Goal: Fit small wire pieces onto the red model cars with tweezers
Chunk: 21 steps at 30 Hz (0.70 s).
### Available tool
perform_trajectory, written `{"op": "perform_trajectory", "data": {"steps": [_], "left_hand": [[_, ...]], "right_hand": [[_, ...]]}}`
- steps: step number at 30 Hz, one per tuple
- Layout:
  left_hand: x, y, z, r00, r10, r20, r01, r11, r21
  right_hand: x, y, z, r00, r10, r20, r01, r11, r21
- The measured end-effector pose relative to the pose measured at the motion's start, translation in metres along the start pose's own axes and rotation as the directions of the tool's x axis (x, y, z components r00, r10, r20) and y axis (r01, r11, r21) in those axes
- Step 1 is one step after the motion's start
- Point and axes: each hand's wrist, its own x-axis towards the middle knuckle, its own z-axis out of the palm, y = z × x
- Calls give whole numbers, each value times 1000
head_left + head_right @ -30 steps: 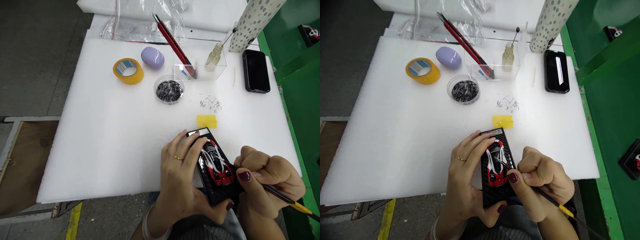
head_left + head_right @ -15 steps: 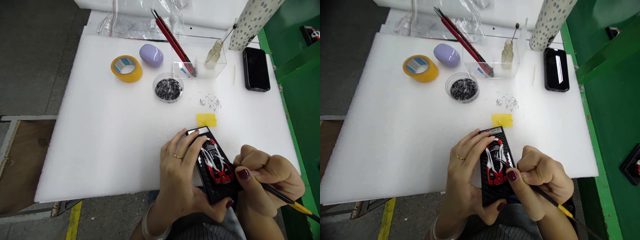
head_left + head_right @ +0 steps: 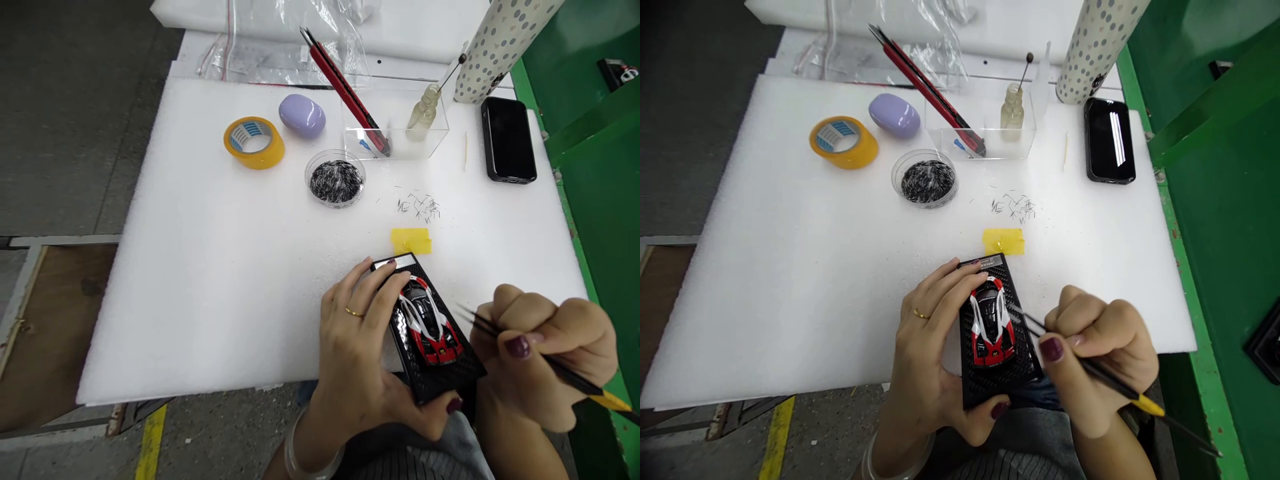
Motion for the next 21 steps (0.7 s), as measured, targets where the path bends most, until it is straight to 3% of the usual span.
{"op": "perform_trajectory", "data": {"steps": [2, 3, 5, 8, 12, 21], "left_hand": [[-1, -3, -1, 1000, 5, 8, -5, 1000, -15], [-1, -4, -1, 1000, 6, 10, -6, 1000, -28], [-1, -5, -2, 1000, 3, 12, -2, 998, -57], [0, -6, -1, 1000, -11, 6, 11, 996, -90], [1, -7, 1, 999, 4, -32, -7, 995, -99], [0, -8, 4, 999, -7, -48, 1, 994, -111]], "right_hand": [[6, 4, -2, 994, -52, -96, 52, 999, -2], [10, 6, -3, 994, -57, -90, 55, 998, -33], [16, 9, -6, 999, 1, 41, 5, 992, -126], [22, 8, -5, 948, 167, 271, -93, 959, -267], [23, 3, 0, 902, 275, 333, -169, 934, -315], [24, 7, -1, 887, 192, 420, -48, 943, -330]]}}
